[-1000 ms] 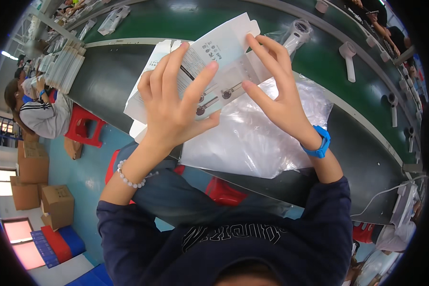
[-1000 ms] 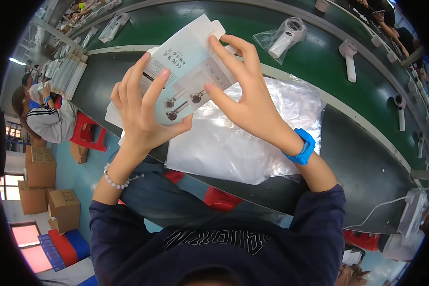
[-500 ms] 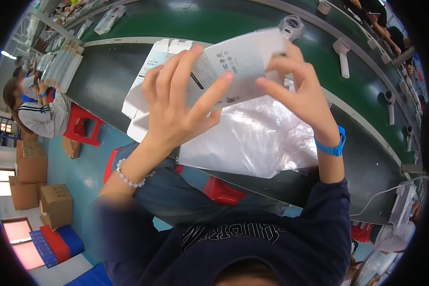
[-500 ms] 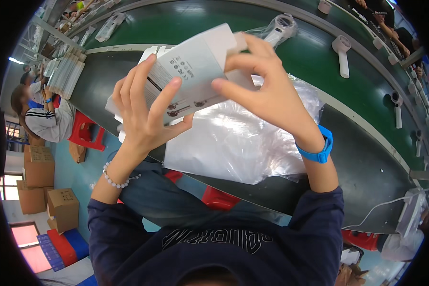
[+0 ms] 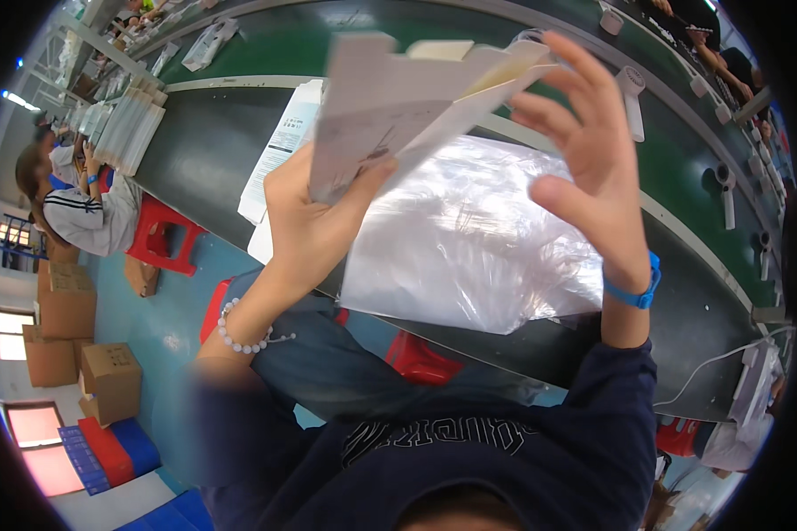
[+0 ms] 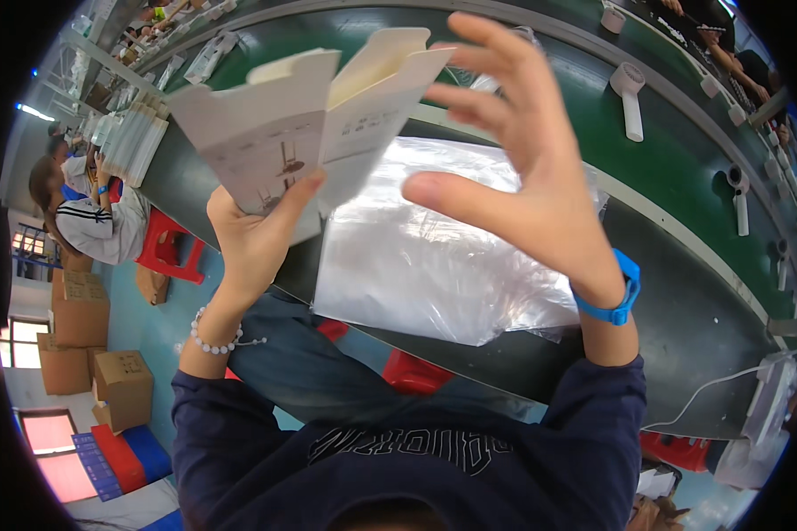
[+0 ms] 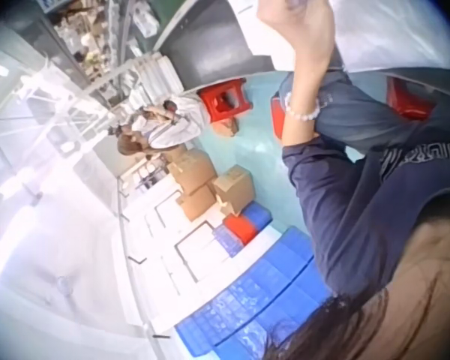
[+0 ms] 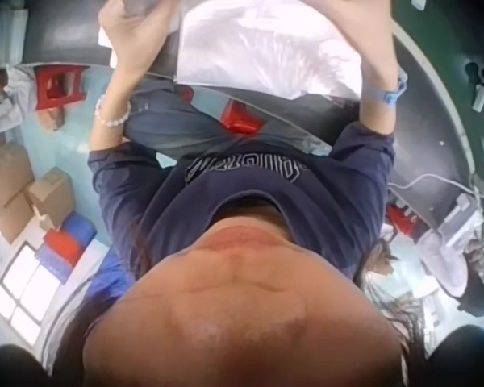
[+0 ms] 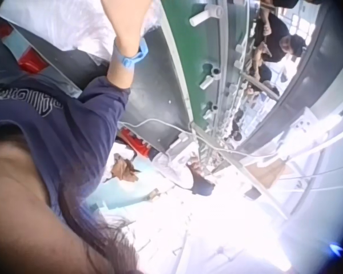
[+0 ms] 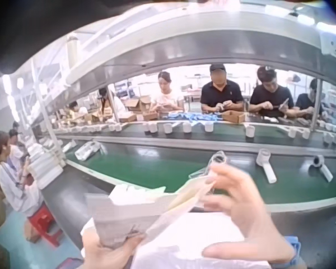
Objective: Assembling cardboard product boxes and placing handheld fans into plastic protective bags on an electronics factory assembly line.
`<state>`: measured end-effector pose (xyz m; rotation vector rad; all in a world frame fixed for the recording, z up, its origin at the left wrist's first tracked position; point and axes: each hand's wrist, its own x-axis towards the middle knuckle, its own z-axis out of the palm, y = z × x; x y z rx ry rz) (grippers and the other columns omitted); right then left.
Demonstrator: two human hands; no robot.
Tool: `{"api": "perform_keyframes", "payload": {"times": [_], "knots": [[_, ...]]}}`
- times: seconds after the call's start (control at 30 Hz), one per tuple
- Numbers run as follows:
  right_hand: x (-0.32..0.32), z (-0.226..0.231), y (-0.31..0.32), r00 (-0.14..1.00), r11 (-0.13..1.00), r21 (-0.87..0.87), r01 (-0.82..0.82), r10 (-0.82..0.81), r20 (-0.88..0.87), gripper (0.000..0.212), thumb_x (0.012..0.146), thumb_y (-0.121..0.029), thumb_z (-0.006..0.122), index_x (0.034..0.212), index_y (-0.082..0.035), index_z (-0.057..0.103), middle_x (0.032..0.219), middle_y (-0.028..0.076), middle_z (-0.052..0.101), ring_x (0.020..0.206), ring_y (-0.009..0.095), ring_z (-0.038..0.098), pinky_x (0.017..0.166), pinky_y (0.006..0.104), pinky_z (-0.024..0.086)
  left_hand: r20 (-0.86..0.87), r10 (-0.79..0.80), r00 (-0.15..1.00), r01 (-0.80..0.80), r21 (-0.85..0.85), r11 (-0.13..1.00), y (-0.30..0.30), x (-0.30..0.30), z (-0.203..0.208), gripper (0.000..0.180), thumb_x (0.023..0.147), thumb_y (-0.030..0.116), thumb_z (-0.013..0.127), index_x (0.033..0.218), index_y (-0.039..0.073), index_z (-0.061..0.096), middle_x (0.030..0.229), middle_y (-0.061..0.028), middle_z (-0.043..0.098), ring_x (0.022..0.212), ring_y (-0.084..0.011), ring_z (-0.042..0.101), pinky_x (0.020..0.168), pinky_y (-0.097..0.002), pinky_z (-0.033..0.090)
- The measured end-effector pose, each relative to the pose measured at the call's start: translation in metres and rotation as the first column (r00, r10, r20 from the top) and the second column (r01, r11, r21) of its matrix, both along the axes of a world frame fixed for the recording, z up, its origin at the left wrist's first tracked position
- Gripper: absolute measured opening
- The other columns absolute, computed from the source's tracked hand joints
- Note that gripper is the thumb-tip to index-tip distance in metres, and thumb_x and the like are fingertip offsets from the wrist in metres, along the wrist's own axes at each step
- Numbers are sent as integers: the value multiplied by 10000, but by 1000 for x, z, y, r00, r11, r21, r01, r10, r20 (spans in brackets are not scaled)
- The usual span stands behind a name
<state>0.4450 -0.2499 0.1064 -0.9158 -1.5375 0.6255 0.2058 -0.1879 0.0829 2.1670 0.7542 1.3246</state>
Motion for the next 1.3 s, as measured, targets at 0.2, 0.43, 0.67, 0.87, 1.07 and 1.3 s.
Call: {"api": "perform_keyframes", "payload": {"times": [0.2,0.43,0.67,0.87,1.07,1.3], "knots": [[-26,-9,-7,981,990,-61,-125,115,-155,914,769,-327,722,1446,4,204,1375,176,417,1228,274,477,1012,384,377,27,-96,995,100,-186,977,-13,12,6,218,749,-24,731,958,-21,668,844,-94,674,729,-164,626,677,-257,481],[-41,6,-23,923,985,-129,-118,61,-379,1292,599,-741,694,1490,-22,95,1475,225,289,1364,286,328,1099,408,328,-227,-93,970,182,412,893,-4,23,-7,878,603,27,808,1373,22,384,1293,-182,437,1123,-330,485,882,-374,457],[-41,11,-26,885,940,-244,-239,108,-453,882,778,-511,637,1409,9,307,1390,174,415,1225,241,482,1000,364,413,-219,-251,943,307,279,910,-12,16,-20,1022,583,125,879,1422,120,296,1236,-192,318,1018,-330,478,770,-376,476],[-41,15,-28,890,923,-306,-234,77,-449,653,807,-256,628,1348,3,370,1256,126,516,1111,198,543,944,330,438,3,-261,965,243,350,905,-19,38,4,857,563,127,877,1320,164,478,1166,-157,325,956,-284,483,695,-340,467],[-42,8,-29,889,939,-192,-287,186,-419,549,796,-158,629,1274,1,410,1158,148,563,1077,200,559,920,327,455,-15,-289,957,272,389,880,-22,37,16,668,563,90,841,1157,190,551,1074,-142,365,863,-253,491,618,-299,454],[-50,19,-32,892,915,-227,-334,230,-389,595,838,-374,596,1249,31,453,1126,177,578,1026,239,591,915,346,461,-25,-306,952,288,422,860,-18,25,19,495,563,53,805,995,215,624,982,-128,404,771,-223,499,542,-258,441]]}}
